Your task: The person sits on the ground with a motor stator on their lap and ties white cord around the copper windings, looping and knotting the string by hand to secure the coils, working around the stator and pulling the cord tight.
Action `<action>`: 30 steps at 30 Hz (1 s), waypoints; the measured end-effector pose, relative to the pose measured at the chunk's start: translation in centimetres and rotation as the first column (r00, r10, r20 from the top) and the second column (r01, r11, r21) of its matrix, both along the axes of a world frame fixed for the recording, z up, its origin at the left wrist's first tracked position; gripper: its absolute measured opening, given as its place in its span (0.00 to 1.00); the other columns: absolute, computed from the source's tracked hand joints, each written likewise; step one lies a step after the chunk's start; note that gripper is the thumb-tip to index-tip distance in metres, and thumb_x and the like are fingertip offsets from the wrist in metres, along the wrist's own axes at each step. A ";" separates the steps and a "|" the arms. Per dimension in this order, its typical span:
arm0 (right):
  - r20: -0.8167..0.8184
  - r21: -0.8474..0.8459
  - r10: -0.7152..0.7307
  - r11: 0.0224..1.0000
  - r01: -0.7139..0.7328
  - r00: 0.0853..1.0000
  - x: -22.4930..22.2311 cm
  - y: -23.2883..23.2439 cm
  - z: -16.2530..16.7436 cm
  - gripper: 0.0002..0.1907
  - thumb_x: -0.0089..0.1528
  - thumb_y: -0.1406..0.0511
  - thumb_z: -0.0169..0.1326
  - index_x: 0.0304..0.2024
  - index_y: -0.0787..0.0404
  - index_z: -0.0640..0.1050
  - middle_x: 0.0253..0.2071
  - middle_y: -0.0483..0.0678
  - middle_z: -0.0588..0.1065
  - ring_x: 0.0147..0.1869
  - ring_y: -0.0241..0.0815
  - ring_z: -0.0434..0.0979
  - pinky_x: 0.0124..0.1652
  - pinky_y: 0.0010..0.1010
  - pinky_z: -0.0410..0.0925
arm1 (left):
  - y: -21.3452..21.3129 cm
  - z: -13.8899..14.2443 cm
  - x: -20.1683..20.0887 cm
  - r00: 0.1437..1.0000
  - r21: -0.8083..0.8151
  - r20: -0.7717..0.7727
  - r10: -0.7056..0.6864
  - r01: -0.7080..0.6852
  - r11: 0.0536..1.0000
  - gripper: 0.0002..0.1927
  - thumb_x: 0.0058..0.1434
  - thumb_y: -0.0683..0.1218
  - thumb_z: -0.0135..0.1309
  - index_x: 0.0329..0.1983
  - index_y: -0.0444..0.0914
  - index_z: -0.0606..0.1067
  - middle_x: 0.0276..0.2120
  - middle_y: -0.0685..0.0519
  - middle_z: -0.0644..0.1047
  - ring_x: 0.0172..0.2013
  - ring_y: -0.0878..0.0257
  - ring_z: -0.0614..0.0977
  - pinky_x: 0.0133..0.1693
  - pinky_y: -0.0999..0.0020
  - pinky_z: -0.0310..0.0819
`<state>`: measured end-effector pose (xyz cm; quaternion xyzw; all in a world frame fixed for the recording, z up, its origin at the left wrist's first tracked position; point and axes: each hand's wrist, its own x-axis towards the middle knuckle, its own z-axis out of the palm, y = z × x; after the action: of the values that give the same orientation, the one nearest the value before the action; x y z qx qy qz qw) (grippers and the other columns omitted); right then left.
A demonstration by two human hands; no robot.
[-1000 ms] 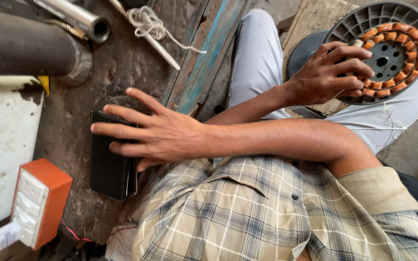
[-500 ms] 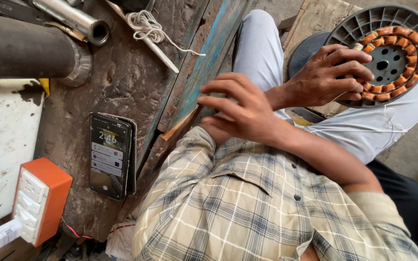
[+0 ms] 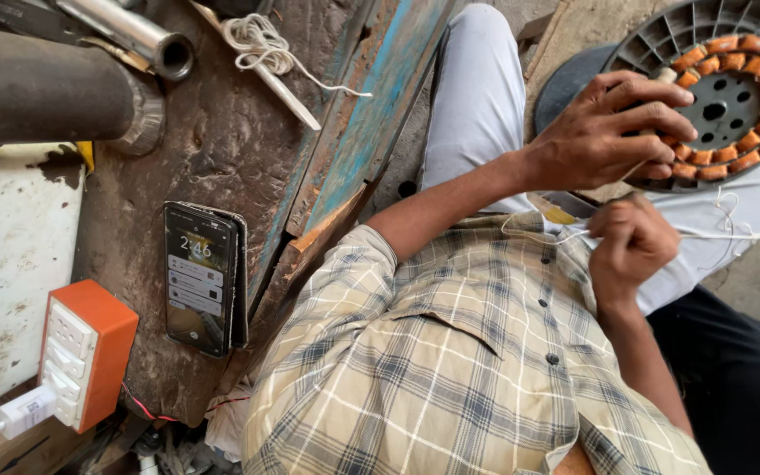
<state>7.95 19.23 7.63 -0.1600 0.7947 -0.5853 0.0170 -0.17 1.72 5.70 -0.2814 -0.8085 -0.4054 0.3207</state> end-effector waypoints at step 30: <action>-0.559 0.221 0.180 0.973 -0.064 0.810 -1.4 -1.9 8.0 0.15 0.71 0.57 0.43 0.40 0.57 0.77 0.38 0.61 0.77 0.48 0.59 0.77 0.53 0.49 0.68 | -2.7 2.6 1.6 0.975 -0.038 0.208 -0.075 0.084 0.996 0.14 0.60 0.53 0.68 0.44 0.48 0.76 0.56 0.64 0.77 0.65 0.61 0.69 0.67 0.55 0.58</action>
<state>6.54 17.38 15.59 -0.3775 0.8032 -0.4279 -0.1707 1.41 -0.95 8.31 -0.2773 -0.8347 -0.4261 0.2119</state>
